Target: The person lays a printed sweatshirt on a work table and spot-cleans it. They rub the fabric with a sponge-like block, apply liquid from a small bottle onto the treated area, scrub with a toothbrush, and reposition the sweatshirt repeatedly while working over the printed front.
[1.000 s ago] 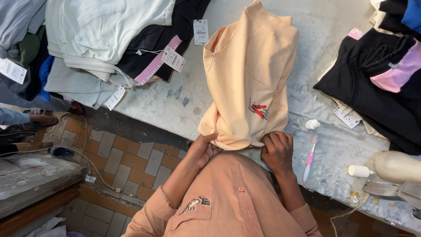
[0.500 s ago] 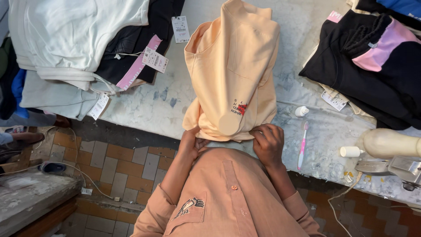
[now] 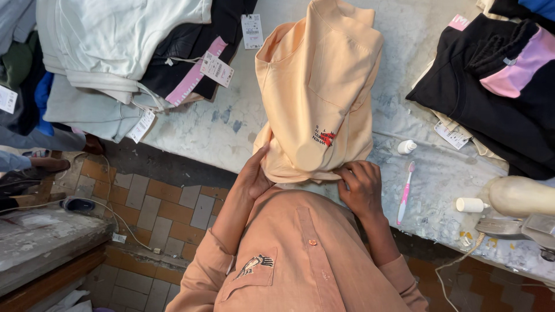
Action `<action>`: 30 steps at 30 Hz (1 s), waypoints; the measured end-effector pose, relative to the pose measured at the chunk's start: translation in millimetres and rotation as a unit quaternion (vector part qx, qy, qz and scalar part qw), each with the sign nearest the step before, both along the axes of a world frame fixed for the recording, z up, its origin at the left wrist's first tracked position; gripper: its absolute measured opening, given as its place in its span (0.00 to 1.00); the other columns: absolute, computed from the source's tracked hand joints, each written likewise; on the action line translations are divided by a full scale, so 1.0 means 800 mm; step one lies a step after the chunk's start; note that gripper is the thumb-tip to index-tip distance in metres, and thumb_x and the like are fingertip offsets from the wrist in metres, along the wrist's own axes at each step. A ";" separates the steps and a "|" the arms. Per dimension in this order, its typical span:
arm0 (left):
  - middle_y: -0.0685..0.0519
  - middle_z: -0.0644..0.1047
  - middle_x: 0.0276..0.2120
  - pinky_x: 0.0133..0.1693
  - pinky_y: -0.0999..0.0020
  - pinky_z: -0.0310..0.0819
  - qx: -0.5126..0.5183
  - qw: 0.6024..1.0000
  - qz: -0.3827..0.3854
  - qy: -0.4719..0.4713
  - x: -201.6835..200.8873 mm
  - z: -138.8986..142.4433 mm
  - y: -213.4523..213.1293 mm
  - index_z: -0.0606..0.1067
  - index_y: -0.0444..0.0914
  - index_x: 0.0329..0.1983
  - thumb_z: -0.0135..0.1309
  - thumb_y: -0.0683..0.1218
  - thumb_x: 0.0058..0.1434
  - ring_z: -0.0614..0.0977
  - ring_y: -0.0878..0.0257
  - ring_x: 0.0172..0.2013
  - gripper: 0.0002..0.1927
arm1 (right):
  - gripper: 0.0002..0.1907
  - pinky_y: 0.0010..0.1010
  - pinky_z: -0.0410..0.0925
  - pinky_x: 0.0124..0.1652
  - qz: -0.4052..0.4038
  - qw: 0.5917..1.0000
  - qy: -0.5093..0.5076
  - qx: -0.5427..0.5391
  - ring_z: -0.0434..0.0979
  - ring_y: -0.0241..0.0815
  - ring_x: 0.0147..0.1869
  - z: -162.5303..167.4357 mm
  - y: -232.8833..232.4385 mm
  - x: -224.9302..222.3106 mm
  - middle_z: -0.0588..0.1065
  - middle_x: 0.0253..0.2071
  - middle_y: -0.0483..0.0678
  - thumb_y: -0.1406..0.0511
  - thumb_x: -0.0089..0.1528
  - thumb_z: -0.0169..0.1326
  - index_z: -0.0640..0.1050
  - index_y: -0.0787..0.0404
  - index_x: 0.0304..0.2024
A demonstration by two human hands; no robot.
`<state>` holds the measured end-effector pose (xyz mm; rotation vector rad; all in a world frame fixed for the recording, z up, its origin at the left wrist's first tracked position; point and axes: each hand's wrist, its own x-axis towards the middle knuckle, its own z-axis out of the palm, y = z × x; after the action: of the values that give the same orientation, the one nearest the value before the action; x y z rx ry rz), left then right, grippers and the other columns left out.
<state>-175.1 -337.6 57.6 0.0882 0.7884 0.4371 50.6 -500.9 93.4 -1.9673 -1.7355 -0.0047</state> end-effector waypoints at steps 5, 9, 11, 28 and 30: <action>0.37 0.75 0.59 0.59 0.52 0.72 0.065 0.996 -0.055 0.007 0.011 0.000 0.008 0.64 0.28 0.67 0.60 0.48 0.60 0.79 0.47 0.59 0.35 | 0.11 0.43 0.64 0.53 0.019 1.000 0.015 -0.003 0.75 0.48 0.50 0.006 0.005 0.004 0.76 0.39 0.45 0.70 0.50 0.60 0.82 0.58 0.36; 0.39 0.73 0.62 0.63 0.54 0.72 0.068 0.991 0.046 -0.108 0.013 0.002 0.008 0.64 0.29 0.69 0.54 0.48 0.67 0.77 0.49 0.61 0.31 | 0.08 0.42 0.64 0.53 -0.006 1.000 0.019 0.015 0.74 0.47 0.50 0.015 0.003 0.002 0.76 0.38 0.43 0.71 0.51 0.63 0.79 0.57 0.33; 0.41 0.73 0.63 0.63 0.53 0.70 0.054 0.981 0.096 -0.159 0.015 0.002 0.004 0.63 0.31 0.69 0.51 0.49 0.69 0.76 0.49 0.61 0.29 | 0.09 0.42 0.64 0.53 -0.010 0.999 0.017 0.030 0.74 0.47 0.49 0.017 0.002 -0.001 0.75 0.37 0.42 0.71 0.52 0.64 0.78 0.57 0.32; 0.44 0.76 0.60 0.57 0.57 0.76 0.013 0.991 0.124 0.044 0.032 -0.103 -0.004 0.67 0.34 0.67 0.46 0.48 0.71 0.80 0.52 0.57 0.24 | 0.22 0.42 0.67 0.51 -0.009 0.994 0.027 0.101 0.74 0.50 0.52 0.029 0.010 -0.026 0.75 0.45 0.49 0.74 0.50 0.64 0.80 0.59 0.48; 0.43 0.76 0.59 0.56 0.56 0.77 0.026 0.991 0.116 0.055 0.033 -0.099 -0.004 0.68 0.33 0.67 0.47 0.49 0.70 0.80 0.51 0.56 0.25 | 0.26 0.44 0.66 0.52 -0.025 0.994 0.049 0.093 0.74 0.53 0.53 0.029 0.017 -0.022 0.75 0.46 0.52 0.73 0.47 0.63 0.78 0.62 0.49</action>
<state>-148.4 -341.0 -21.3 0.0690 0.8993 0.6771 32.7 -487.6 116.9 -1.8438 -1.5639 -0.0834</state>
